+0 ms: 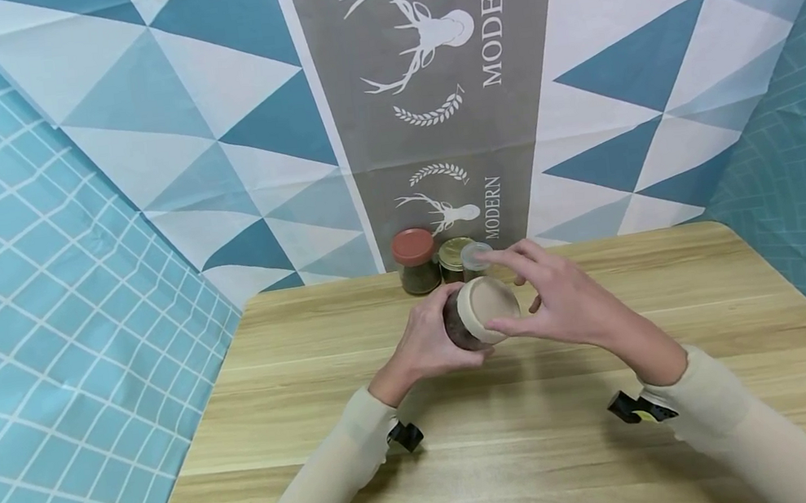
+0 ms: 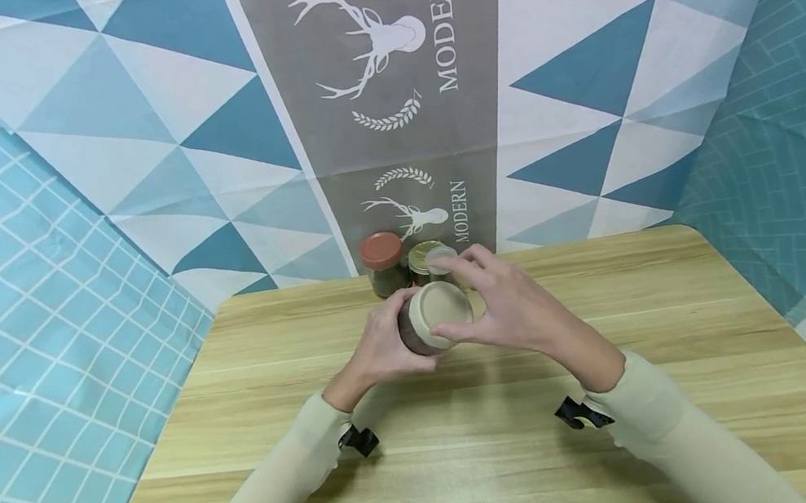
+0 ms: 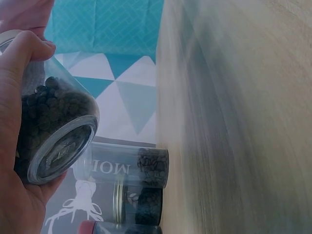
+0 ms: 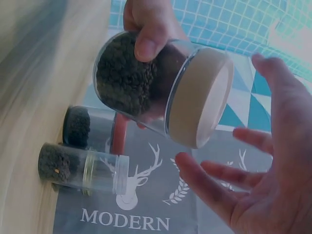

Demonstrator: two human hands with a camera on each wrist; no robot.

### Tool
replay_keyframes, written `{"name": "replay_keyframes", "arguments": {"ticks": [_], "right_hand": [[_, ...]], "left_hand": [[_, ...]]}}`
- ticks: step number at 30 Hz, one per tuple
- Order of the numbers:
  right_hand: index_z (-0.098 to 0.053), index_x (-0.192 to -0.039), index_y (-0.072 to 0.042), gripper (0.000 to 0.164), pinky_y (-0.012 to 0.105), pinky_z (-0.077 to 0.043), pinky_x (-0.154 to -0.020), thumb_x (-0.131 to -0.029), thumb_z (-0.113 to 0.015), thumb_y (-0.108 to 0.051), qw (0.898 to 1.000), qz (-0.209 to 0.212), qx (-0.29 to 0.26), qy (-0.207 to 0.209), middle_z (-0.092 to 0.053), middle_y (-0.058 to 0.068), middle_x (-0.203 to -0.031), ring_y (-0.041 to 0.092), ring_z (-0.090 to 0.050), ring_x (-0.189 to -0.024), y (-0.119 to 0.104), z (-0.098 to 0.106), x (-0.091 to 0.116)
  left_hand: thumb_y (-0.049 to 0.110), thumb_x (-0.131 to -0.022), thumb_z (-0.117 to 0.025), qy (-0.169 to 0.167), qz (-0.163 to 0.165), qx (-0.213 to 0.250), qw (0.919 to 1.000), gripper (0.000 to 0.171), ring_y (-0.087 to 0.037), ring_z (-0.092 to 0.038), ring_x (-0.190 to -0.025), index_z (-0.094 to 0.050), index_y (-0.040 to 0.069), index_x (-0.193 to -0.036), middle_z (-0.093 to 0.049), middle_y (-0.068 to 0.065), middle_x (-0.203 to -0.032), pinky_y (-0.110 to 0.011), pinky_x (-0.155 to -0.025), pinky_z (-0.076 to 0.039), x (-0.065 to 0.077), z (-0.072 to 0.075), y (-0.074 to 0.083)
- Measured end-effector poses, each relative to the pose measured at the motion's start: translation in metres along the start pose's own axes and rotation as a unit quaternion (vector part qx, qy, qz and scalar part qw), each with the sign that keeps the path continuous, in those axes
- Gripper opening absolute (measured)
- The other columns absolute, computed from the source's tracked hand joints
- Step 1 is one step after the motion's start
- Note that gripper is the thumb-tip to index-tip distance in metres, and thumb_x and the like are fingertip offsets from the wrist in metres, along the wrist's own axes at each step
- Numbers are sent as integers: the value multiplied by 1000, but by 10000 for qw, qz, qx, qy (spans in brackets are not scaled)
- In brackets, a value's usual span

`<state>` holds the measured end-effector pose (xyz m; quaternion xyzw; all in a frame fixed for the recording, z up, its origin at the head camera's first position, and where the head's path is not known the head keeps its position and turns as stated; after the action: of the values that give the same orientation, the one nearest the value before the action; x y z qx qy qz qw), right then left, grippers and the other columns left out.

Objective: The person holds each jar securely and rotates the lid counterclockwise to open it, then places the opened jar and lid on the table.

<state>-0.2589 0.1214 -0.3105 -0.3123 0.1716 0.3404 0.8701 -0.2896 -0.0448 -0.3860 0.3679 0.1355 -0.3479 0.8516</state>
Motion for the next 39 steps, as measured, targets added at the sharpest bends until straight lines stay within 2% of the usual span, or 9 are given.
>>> {"name": "replay_keyframes", "arguments": {"ticks": [3, 7, 15, 19, 24, 27, 32, 39], "right_hand": [[-64, -159, -23, 81, 24, -59, -63, -86, -96, -37, 9993, -355, 78, 87, -69, 11, -123, 19, -71, -89, 4, 1, 1], [-65, -158, -23, 81, 29, -56, -68, -85, -96, -39, 9984, -492, 227, 168, -71, 10, -122, 21, -73, -89, 5, 2, 1], [-66, -156, -21, 80, 36, -59, -75, -85, -95, -43, 9982, -552, 218, 76, -71, 10, -120, 22, -77, -92, 1, -5, -1], [-67, -155, -21, 79, 40, -59, -80, -84, -95, -44, 9984, -521, 208, -16, -73, 11, -123, 24, -74, -97, -2, -11, -2], [-74, -143, -17, 70, 50, -65, -86, -82, -97, -44, 9988, -377, 299, -30, -74, 14, -133, 34, -77, -110, -9, -16, -3], [-76, -137, -16, 65, 54, -66, -87, -82, -97, -42, 9988, -377, 301, -12, -74, 16, -135, 37, -78, -111, -10, -17, -3], [-76, -137, -16, 64, 54, -66, -87, -82, -97, -42, 9989, -376, 292, -20, -74, 16, -135, 38, -78, -111, -10, -18, -3], [-76, -137, -19, 62, 49, -65, -85, -82, -97, -42, 9993, -244, 270, -56, -74, 12, -131, 33, -77, -108, -11, -19, -4]], "left_hand": [[29, -66, -104, -11, 8, -21, 10000, 97, -31, -77, -120, -60, 1, -148, -76, -17, -136, -48, -101, -66, 0, 0, 0], [30, -67, -104, -21, 16, -61, 10000, 97, -30, -77, -119, -60, 1, -148, -76, -15, -136, -46, -100, -66, 0, -1, -1], [29, -67, -103, -39, 59, -21, 10000, 97, -29, -77, -119, -60, 2, -149, -76, -15, -137, -45, -99, -66, -1, -1, 0], [29, -68, -103, -50, 50, -13, 10000, 96, -29, -77, -119, -60, 2, -149, -76, -15, -137, -44, -100, -66, -1, -2, 0], [29, -68, -102, -57, 43, 28, 10000, 95, -27, -77, -119, -60, 2, -149, -76, -14, -136, -43, -102, -66, -1, -4, 0], [29, -68, -102, -58, 38, 39, 10000, 94, -27, -76, -119, -60, 2, -149, -76, -13, -136, -43, -102, -65, -1, -4, 0], [30, -68, -102, -55, 43, 30, 10000, 94, -28, -76, -118, -60, 3, -148, -76, -14, -136, -44, -102, -66, 0, -3, 0], [31, -68, -102, 12, -25, -43, 10000, 94, -29, -77, -117, -61, 2, -147, -76, -15, -135, -44, -100, -66, 0, -1, 1]]}}
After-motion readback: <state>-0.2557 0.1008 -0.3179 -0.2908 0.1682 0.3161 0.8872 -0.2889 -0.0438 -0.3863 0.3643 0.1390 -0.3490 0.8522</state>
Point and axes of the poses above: each hand's wrist, its own x-axis away from the middle knuckle, its own z-axis out of the back of the hand, y = z × x, the point moved 9 cm from there along -x, towards the middle knuckle
